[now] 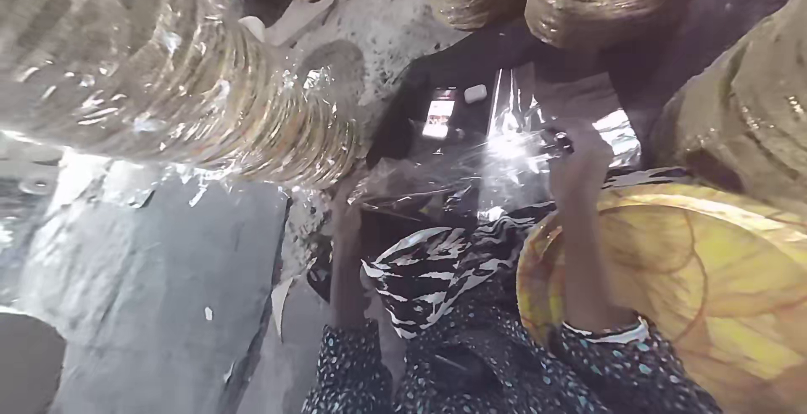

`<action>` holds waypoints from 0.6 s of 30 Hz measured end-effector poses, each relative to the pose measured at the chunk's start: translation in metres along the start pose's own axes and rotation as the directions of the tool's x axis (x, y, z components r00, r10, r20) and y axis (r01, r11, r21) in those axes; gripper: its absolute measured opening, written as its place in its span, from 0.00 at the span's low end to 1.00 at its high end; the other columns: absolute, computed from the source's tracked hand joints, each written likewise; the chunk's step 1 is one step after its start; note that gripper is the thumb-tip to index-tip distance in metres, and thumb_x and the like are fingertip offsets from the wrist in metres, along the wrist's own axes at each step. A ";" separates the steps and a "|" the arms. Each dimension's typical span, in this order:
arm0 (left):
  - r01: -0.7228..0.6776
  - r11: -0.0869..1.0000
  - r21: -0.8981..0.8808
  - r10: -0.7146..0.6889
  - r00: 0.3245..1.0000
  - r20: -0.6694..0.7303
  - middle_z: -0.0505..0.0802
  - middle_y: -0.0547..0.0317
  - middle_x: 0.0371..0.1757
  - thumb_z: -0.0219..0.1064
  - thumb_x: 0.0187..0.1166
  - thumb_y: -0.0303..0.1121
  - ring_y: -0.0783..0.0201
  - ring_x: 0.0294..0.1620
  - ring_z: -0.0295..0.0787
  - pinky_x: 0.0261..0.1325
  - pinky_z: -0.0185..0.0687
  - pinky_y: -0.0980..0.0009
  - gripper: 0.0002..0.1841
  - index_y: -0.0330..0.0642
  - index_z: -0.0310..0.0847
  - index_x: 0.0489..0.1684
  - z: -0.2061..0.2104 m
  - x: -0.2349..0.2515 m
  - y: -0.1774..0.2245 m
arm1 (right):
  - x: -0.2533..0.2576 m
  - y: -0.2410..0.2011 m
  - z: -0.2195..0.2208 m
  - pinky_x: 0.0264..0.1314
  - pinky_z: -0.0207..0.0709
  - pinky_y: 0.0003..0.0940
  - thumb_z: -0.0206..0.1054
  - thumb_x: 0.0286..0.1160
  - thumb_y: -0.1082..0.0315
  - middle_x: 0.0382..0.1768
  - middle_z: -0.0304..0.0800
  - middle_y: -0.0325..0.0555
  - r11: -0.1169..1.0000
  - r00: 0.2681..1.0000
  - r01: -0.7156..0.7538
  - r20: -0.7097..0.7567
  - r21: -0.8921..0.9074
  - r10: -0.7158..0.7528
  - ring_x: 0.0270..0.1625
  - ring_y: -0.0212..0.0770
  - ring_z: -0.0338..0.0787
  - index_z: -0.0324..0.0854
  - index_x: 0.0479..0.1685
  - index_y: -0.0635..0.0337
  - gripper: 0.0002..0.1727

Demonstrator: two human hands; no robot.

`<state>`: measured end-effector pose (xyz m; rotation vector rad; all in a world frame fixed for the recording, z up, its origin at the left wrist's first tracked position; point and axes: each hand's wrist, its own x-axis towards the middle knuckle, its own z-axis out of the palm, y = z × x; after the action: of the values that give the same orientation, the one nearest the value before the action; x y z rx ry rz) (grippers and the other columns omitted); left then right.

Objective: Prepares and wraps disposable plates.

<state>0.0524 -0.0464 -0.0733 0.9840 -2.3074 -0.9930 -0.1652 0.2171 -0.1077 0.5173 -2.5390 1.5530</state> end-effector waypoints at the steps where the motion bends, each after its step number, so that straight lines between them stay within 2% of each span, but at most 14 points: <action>1: 0.031 0.999 0.039 -0.033 0.998 0.049 0.82 0.33 0.72 0.55 0.81 0.17 0.54 0.72 0.80 0.76 0.73 0.61 0.20 0.22 0.74 0.71 -0.001 -0.001 0.008 | 0.001 0.000 -0.002 0.57 0.83 0.55 0.59 0.82 0.77 0.56 0.90 0.68 0.996 0.994 -0.089 0.061 0.020 0.088 0.50 0.60 0.93 0.84 0.61 0.72 0.15; 3: -0.046 0.979 0.197 0.013 0.986 0.164 0.81 0.31 0.75 0.59 0.80 0.18 0.44 0.77 0.77 0.81 0.68 0.53 0.20 0.25 0.77 0.71 -0.005 0.000 0.022 | 0.003 0.000 -0.006 0.44 0.86 0.45 0.60 0.85 0.73 0.54 0.90 0.60 0.974 0.964 -0.212 0.180 0.082 0.194 0.38 0.46 0.92 0.82 0.66 0.66 0.15; 5: -0.118 0.937 0.328 0.042 0.972 0.232 0.82 0.28 0.72 0.61 0.80 0.19 0.37 0.75 0.78 0.79 0.68 0.46 0.19 0.25 0.80 0.69 -0.006 -0.001 0.039 | 0.003 0.003 -0.007 0.41 0.85 0.41 0.67 0.81 0.71 0.50 0.90 0.57 0.960 0.950 -0.222 0.262 0.173 0.173 0.35 0.41 0.90 0.82 0.65 0.66 0.16; 7: -0.076 0.902 0.425 -0.036 0.968 0.250 0.83 0.28 0.70 0.62 0.81 0.20 0.35 0.73 0.79 0.77 0.69 0.42 0.18 0.29 0.82 0.69 -0.008 0.003 0.055 | 0.004 0.006 -0.009 0.51 0.85 0.44 0.72 0.73 0.75 0.51 0.91 0.58 0.967 0.940 -0.159 0.330 0.200 0.086 0.43 0.44 0.91 0.82 0.65 0.66 0.20; 9: -0.062 0.871 0.487 -0.081 0.960 0.267 0.87 0.28 0.64 0.61 0.84 0.23 0.33 0.67 0.83 0.73 0.71 0.37 0.16 0.30 0.82 0.68 -0.014 0.017 0.055 | 0.011 0.006 -0.017 0.59 0.82 0.52 0.73 0.69 0.80 0.54 0.90 0.62 0.990 0.913 -0.081 0.408 0.112 0.029 0.52 0.53 0.91 0.82 0.67 0.68 0.23; 10: -0.059 0.869 0.491 -0.101 0.951 0.293 0.87 0.28 0.64 0.58 0.86 0.23 0.33 0.64 0.85 0.71 0.73 0.37 0.18 0.31 0.80 0.71 -0.019 0.026 0.055 | 0.017 0.006 -0.023 0.63 0.80 0.56 0.72 0.68 0.83 0.55 0.89 0.66 0.998 0.901 -0.044 0.434 0.042 0.022 0.55 0.58 0.90 0.82 0.67 0.69 0.23; 11: -0.045 0.884 0.465 -0.105 0.951 0.292 0.89 0.30 0.59 0.55 0.88 0.24 0.37 0.56 0.88 0.64 0.78 0.40 0.18 0.32 0.79 0.73 -0.023 0.035 0.053 | 0.024 0.005 -0.029 0.65 0.77 0.60 0.70 0.70 0.84 0.56 0.89 0.69 0.999 0.895 -0.021 0.445 -0.035 0.034 0.58 0.63 0.89 0.83 0.66 0.71 0.22; 12: -0.023 0.919 0.394 -0.097 0.955 0.280 0.90 0.35 0.51 0.54 0.88 0.24 0.47 0.43 0.87 0.52 0.82 0.49 0.18 0.34 0.78 0.73 -0.026 0.046 0.048 | 0.033 0.005 -0.034 0.67 0.76 0.62 0.68 0.72 0.84 0.57 0.88 0.71 0.995 0.897 -0.001 0.440 -0.098 0.044 0.60 0.66 0.89 0.83 0.66 0.71 0.20; 13: 0.006 0.961 0.275 -0.085 0.957 0.276 0.88 0.45 0.45 0.53 0.88 0.23 0.61 0.33 0.80 0.41 0.79 0.63 0.19 0.36 0.76 0.75 -0.027 0.058 0.046 | 0.044 0.009 -0.037 0.67 0.76 0.62 0.66 0.75 0.83 0.56 0.89 0.70 0.990 0.912 0.023 0.409 -0.138 0.036 0.59 0.66 0.88 0.84 0.64 0.70 0.18; 14: 0.043 0.993 0.114 -0.073 0.958 0.277 0.86 0.52 0.45 0.52 0.86 0.21 0.72 0.29 0.76 0.36 0.77 0.74 0.21 0.37 0.73 0.76 -0.026 0.071 0.046 | 0.057 0.013 -0.041 0.67 0.75 0.65 0.65 0.77 0.81 0.55 0.89 0.71 0.986 0.934 0.033 0.356 -0.163 0.027 0.59 0.68 0.88 0.86 0.61 0.70 0.16; 15: 0.075 0.996 -0.052 -0.059 0.961 0.271 0.87 0.55 0.51 0.52 0.84 0.19 0.78 0.30 0.79 0.36 0.78 0.79 0.22 0.37 0.72 0.76 -0.024 0.083 0.050 | 0.070 0.014 -0.045 0.68 0.73 0.69 0.64 0.80 0.78 0.56 0.89 0.72 0.982 0.951 0.023 0.308 -0.190 0.038 0.61 0.71 0.88 0.87 0.60 0.68 0.14; 16: 0.111 0.975 -0.192 -0.056 0.961 0.271 0.85 0.56 0.59 0.51 0.83 0.18 0.77 0.35 0.82 0.40 0.81 0.79 0.23 0.38 0.71 0.77 -0.021 0.094 0.058 | 0.082 0.011 -0.049 0.65 0.72 0.73 0.62 0.82 0.75 0.55 0.89 0.73 0.979 0.962 0.005 0.267 -0.205 0.051 0.60 0.73 0.87 0.86 0.59 0.67 0.13; 17: 0.137 0.944 -0.299 -0.057 0.964 0.261 0.84 0.55 0.64 0.50 0.83 0.17 0.75 0.41 0.85 0.45 0.83 0.77 0.24 0.38 0.69 0.78 -0.018 0.102 0.070 | 0.093 0.005 -0.054 0.65 0.70 0.75 0.60 0.85 0.73 0.56 0.88 0.74 0.977 0.968 -0.023 0.238 -0.213 0.075 0.61 0.75 0.86 0.86 0.61 0.67 0.14; 18: 0.159 0.910 -0.382 -0.067 0.967 0.245 0.84 0.56 0.64 0.49 0.84 0.17 0.72 0.45 0.85 0.49 0.83 0.74 0.24 0.39 0.67 0.78 -0.016 0.106 0.082 | 0.101 -0.001 -0.059 0.66 0.69 0.76 0.58 0.86 0.72 0.57 0.88 0.74 0.975 0.973 -0.039 0.212 -0.217 0.086 0.63 0.75 0.86 0.85 0.62 0.67 0.15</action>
<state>-0.0424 -0.0927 0.0105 0.8755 -2.1050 -1.6245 -0.2633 0.2463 -0.0515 0.6179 -2.8702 1.2839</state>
